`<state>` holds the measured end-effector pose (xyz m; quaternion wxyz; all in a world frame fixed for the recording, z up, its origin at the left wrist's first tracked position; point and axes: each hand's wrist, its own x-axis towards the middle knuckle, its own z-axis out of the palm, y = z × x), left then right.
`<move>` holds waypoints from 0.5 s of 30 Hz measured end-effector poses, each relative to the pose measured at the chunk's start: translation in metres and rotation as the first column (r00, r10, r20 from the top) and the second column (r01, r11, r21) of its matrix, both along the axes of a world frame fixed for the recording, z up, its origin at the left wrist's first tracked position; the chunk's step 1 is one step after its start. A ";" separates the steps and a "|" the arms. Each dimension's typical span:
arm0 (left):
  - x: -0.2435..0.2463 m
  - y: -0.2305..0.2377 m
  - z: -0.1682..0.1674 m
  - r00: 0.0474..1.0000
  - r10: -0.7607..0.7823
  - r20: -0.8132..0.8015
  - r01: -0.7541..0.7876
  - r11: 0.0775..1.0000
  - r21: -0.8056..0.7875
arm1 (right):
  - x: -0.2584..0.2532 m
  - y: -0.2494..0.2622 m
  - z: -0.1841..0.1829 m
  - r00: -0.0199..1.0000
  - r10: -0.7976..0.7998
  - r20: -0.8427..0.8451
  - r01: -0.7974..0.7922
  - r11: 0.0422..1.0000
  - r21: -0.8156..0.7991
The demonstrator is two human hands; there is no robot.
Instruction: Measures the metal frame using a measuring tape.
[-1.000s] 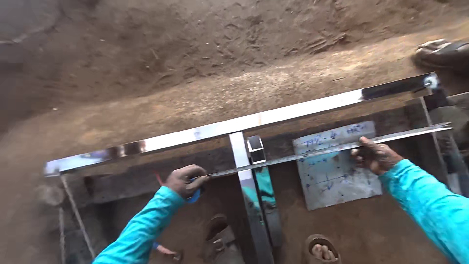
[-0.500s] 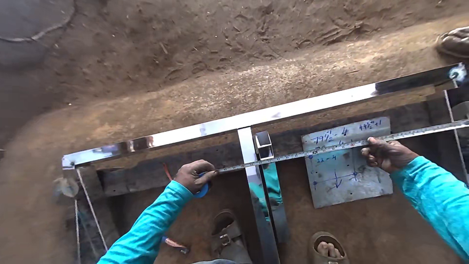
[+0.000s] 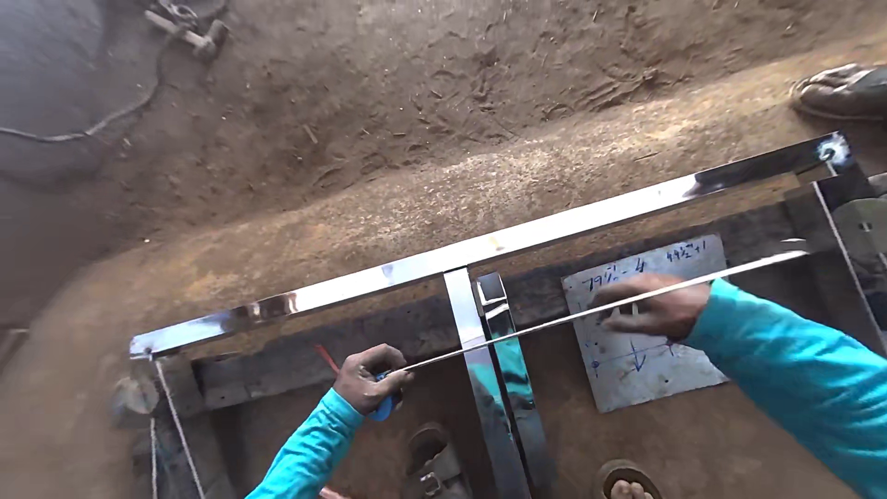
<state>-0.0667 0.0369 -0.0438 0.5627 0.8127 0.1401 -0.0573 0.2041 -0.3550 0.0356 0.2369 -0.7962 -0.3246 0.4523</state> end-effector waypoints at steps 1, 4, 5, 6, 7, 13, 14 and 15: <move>-0.005 -0.001 0.000 0.999 0.029 -0.020 -0.029 0.999 -0.020 | 0.007 -0.006 0.003 0.982 -0.186 -0.029 0.188 0.970 0.154; -0.022 -0.002 -0.002 0.992 0.086 -0.091 -0.090 0.995 -0.050 | 0.041 -0.028 0.023 0.750 -0.458 -0.477 0.659 0.576 0.483; -0.027 -0.001 -0.003 0.990 0.088 -0.111 -0.095 0.994 -0.055 | 0.053 -0.038 0.031 0.716 -0.400 -0.573 0.695 0.486 0.529; -0.031 -0.001 -0.005 0.989 0.081 -0.124 -0.087 0.995 -0.051 | 0.063 -0.048 0.035 0.741 -0.337 -0.581 0.667 0.465 0.582; -0.034 0.000 -0.008 0.988 0.070 -0.134 -0.077 0.996 -0.045 | 0.072 -0.057 0.037 0.814 -0.313 -0.490 0.579 0.510 0.636; -0.036 -0.002 -0.012 0.978 0.056 -0.202 -0.073 0.994 -0.076 | 0.053 -0.061 0.031 0.939 -0.221 0.264 0.160 0.960 0.231; -0.035 -0.002 -0.010 0.974 0.065 -0.218 -0.081 0.994 -0.067 | 0.049 -0.063 0.027 0.957 -0.166 0.238 0.123 0.975 0.184; -0.034 -0.004 -0.008 0.968 0.076 -0.238 -0.084 0.996 -0.024 | 0.045 -0.066 0.023 0.969 -0.103 0.226 0.070 0.986 0.149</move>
